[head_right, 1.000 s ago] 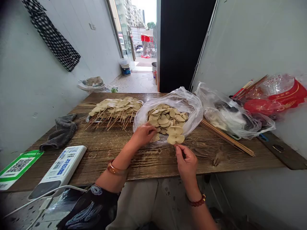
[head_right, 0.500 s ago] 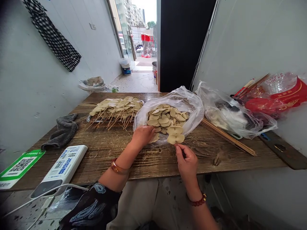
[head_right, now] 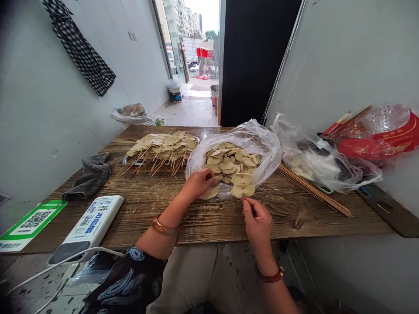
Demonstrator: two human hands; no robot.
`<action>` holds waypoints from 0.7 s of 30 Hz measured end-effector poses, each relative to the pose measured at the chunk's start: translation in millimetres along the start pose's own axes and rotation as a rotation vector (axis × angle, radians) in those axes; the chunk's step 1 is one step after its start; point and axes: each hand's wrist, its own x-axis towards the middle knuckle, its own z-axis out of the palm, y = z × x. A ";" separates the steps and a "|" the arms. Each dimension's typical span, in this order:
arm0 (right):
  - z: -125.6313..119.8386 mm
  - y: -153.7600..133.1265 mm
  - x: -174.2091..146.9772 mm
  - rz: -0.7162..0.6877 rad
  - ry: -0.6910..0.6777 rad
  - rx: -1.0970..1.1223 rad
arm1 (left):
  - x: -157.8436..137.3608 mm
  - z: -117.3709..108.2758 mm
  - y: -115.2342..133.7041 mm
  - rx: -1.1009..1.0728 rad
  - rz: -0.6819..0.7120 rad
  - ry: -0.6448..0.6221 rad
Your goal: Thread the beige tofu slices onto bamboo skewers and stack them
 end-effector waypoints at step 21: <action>-0.9 -6.3 0.9 -0.062 -0.006 -0.057 | 3.1 -0.3 0.8 0.116 0.055 0.050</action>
